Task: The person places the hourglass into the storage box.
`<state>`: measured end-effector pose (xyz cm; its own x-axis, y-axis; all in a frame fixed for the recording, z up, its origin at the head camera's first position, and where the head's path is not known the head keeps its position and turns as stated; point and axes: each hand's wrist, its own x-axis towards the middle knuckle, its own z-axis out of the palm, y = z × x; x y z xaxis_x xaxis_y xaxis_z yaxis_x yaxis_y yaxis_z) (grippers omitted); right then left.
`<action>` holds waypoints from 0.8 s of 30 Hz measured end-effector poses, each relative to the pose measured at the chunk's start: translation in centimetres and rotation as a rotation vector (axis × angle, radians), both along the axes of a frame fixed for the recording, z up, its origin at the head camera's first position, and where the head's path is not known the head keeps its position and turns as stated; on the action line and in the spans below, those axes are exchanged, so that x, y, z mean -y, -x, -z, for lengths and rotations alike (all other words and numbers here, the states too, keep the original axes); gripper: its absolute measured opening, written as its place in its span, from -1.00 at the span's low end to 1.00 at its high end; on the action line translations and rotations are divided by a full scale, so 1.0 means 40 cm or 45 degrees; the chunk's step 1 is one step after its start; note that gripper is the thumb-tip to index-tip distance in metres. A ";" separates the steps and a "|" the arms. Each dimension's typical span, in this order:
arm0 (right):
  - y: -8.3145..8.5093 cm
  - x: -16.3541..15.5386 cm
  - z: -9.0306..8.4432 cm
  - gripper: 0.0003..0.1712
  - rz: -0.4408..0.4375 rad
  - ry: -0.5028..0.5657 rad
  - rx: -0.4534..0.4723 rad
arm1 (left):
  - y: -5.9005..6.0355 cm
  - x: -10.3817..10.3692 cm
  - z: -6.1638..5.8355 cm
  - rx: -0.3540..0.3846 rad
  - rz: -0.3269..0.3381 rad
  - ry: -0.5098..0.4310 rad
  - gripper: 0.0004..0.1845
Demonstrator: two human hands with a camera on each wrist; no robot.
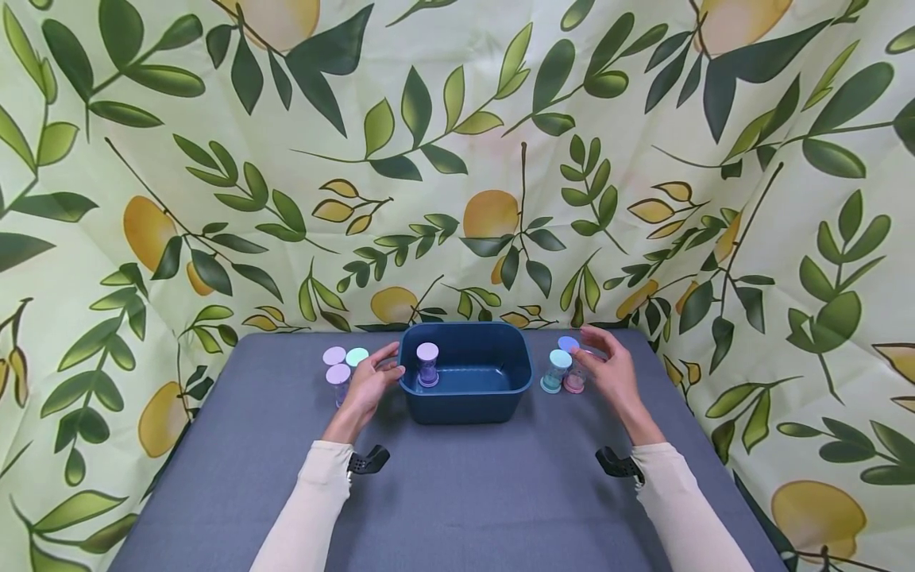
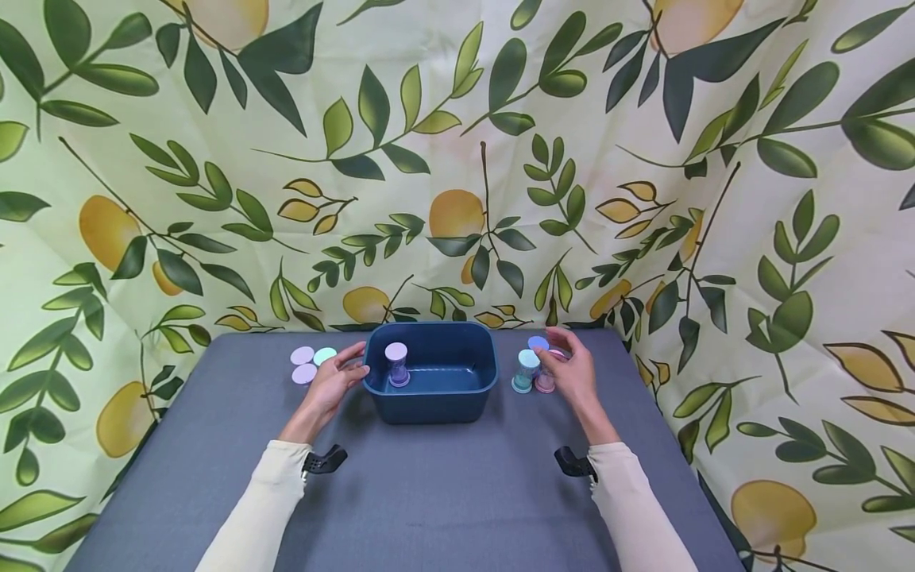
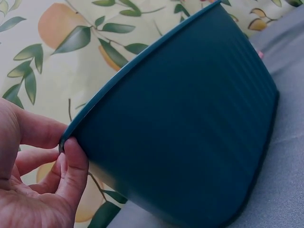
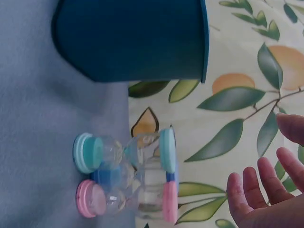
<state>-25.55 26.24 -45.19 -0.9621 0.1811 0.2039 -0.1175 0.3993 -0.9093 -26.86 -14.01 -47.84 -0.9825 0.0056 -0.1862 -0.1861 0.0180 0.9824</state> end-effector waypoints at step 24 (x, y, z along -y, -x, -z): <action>0.028 -0.085 0.109 -0.37 0.112 -0.092 0.151 | -0.002 -0.004 0.001 0.010 -0.028 0.009 -0.42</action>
